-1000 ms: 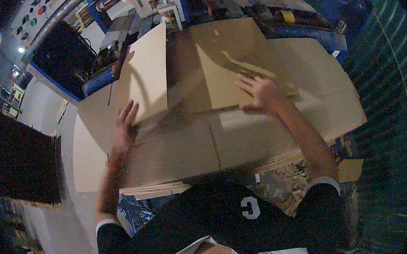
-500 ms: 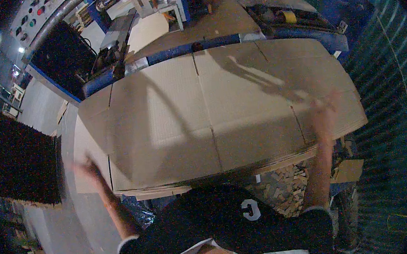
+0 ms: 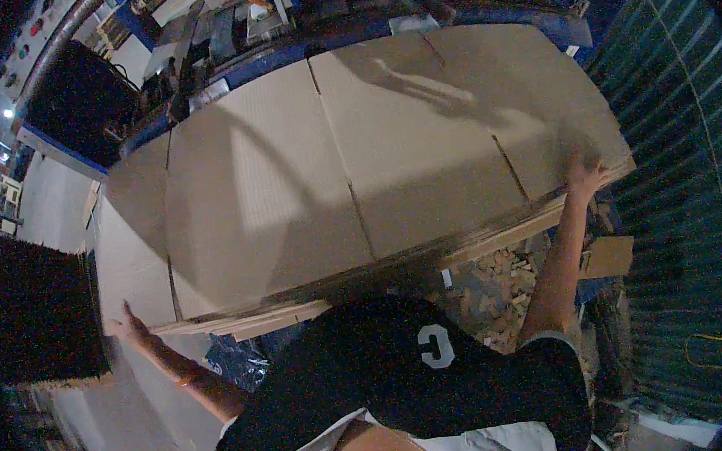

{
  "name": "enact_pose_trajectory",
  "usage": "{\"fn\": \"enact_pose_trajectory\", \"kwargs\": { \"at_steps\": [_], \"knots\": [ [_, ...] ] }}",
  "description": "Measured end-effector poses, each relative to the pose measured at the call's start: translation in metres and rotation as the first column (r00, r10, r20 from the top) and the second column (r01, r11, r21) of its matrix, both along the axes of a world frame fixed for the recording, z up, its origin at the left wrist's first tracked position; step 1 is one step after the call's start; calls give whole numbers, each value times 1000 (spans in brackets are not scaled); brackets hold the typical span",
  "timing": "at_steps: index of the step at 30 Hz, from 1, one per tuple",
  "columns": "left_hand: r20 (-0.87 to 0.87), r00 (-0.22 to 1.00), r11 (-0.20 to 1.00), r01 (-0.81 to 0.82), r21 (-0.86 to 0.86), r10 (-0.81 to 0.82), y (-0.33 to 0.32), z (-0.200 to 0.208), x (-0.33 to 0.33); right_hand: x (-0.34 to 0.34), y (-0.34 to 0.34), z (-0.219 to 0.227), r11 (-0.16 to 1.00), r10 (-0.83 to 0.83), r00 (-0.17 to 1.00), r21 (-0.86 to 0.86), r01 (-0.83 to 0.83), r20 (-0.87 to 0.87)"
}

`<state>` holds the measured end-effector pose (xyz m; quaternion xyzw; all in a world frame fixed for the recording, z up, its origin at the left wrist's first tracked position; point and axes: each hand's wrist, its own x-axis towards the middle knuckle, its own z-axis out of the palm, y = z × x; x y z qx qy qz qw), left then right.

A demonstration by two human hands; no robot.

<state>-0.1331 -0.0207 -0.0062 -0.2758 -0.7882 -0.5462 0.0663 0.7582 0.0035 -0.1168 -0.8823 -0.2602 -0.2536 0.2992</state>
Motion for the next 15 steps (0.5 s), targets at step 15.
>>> {"fn": "enact_pose_trajectory", "kwargs": {
  "at_steps": [15],
  "knots": [
    [231, 816, 835, 455, 311, -530, -44, 13, 42, -217, -91, 190, 386, 780, 624, 818, -426, -43]
  ]
}}
